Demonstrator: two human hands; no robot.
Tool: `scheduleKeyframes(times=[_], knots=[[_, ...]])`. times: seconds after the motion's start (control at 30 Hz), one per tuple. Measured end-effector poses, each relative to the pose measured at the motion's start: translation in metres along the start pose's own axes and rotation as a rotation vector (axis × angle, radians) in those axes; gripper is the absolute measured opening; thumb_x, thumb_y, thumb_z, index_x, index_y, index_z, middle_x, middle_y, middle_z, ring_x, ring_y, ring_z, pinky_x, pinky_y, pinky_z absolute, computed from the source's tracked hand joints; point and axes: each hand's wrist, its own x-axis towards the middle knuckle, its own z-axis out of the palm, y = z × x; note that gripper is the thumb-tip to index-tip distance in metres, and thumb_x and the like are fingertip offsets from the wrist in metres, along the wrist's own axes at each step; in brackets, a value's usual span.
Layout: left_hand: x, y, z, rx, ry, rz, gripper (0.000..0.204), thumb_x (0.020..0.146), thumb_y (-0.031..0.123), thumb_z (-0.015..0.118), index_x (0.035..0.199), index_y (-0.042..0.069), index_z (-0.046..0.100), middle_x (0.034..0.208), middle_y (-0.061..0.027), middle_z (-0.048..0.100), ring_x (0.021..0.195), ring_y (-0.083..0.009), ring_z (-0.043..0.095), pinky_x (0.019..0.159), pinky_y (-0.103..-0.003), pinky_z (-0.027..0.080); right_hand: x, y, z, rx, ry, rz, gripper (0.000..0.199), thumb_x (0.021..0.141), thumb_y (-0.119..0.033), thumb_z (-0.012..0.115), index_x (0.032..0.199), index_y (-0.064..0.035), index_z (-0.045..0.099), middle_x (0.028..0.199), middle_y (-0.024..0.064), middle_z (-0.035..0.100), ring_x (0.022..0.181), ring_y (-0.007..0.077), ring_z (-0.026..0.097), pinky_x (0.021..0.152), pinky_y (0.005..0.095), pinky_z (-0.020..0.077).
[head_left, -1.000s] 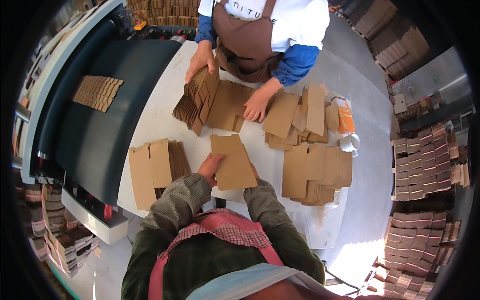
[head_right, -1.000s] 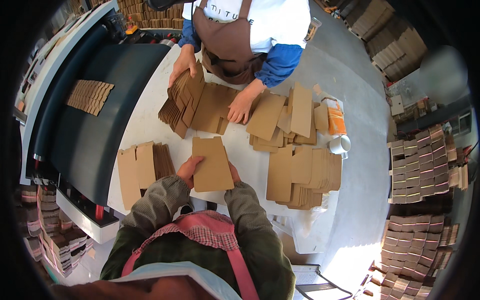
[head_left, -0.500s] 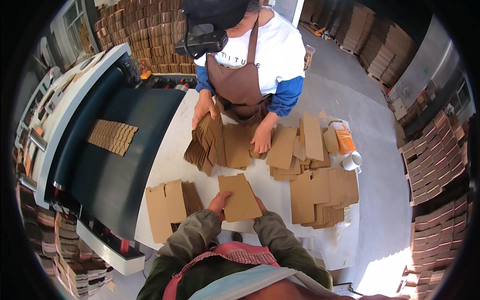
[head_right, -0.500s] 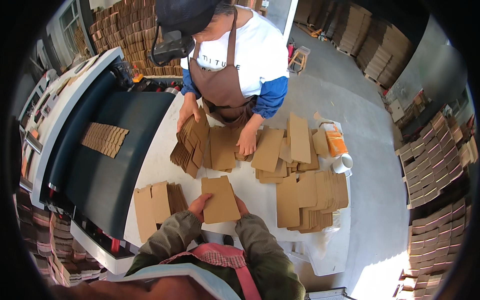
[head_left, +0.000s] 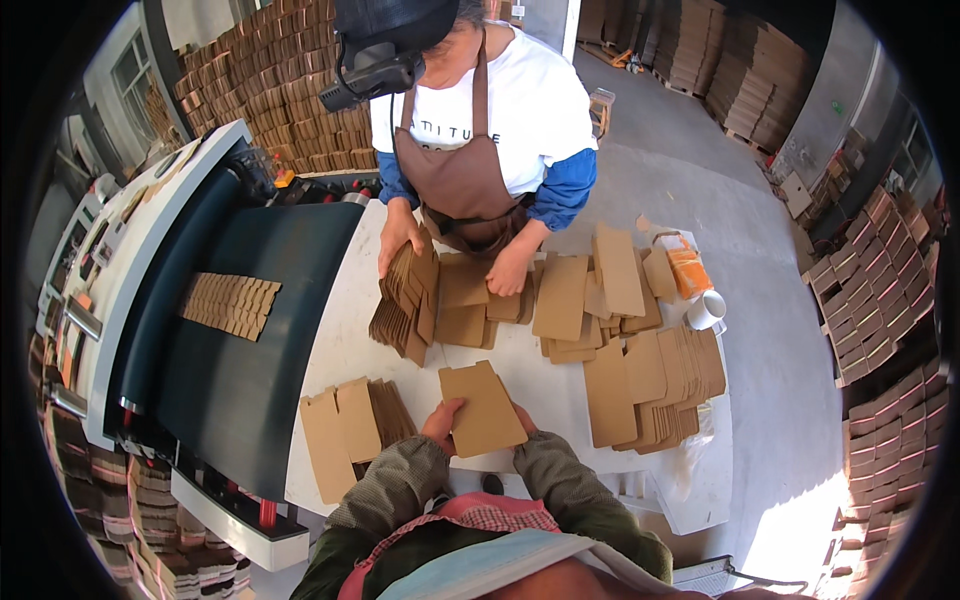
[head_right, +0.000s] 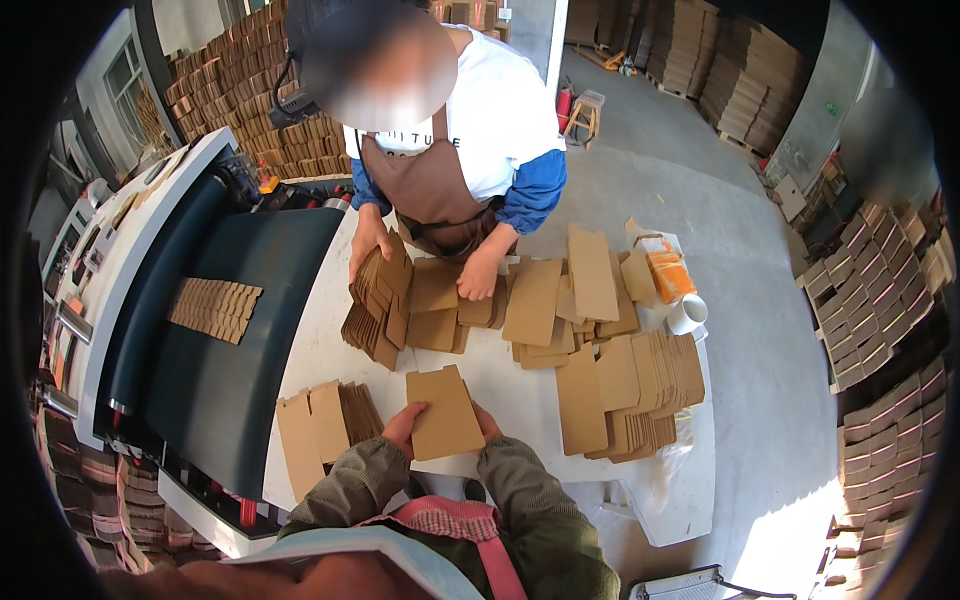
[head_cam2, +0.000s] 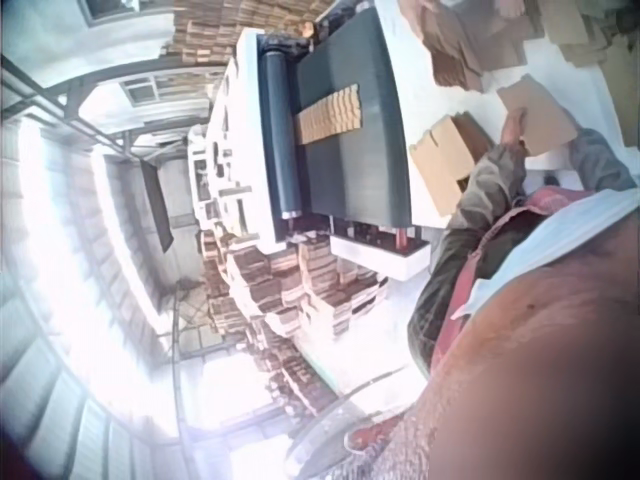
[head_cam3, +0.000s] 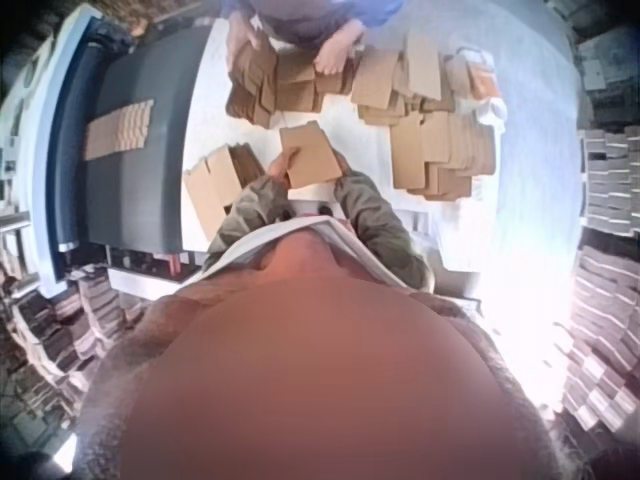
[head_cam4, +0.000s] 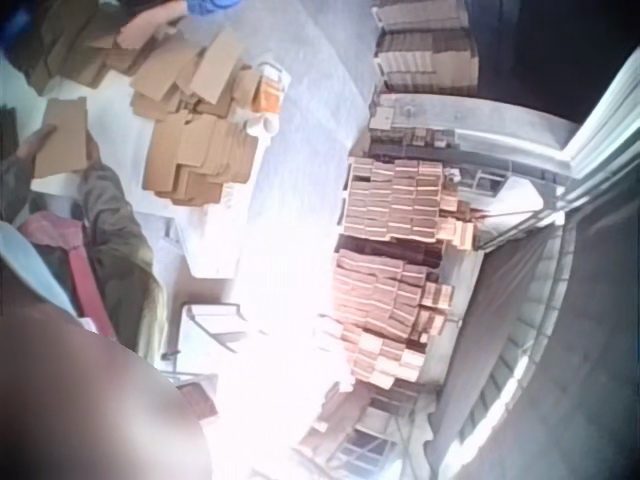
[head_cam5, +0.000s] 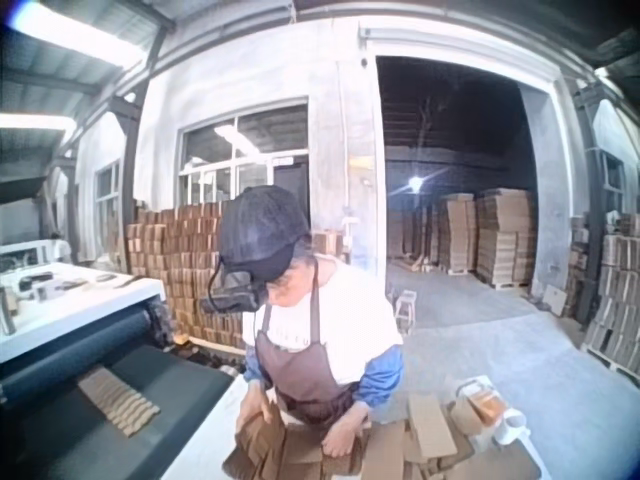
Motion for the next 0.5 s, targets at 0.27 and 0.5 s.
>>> scheduleKeyframes(times=[0.27,0.5], knots=[[-0.004,0.001,0.004,0.017,-0.008,0.03,0.042,0.089,0.033,0.052,0.125,0.015,0.041,0.118,-0.0099,0.053,0.105,-0.0292,0.057,0.077,-0.055,0.052,0.01,0.001,-0.016,0.005,-0.035,0.003,0.05,0.095,-0.013,0.051,0.141,-0.0072,0.032,0.137,0.01,0.045,0.122,0.0227,0.048,0.103,0.0361,0.0423],[0.0,0.003,-0.001,0.018,-0.021,0.015,0.043,0.089,0.033,0.053,0.125,0.015,0.041,0.118,-0.0094,0.053,0.105,-0.0293,0.057,0.077,-0.056,0.052,0.014,0.004,-0.02,-0.244,-0.128,-0.062,0.052,0.095,-0.015,0.053,0.142,-0.0076,0.031,0.137,0.0098,0.044,0.123,0.0229,0.047,0.103,0.0367,0.0416]])
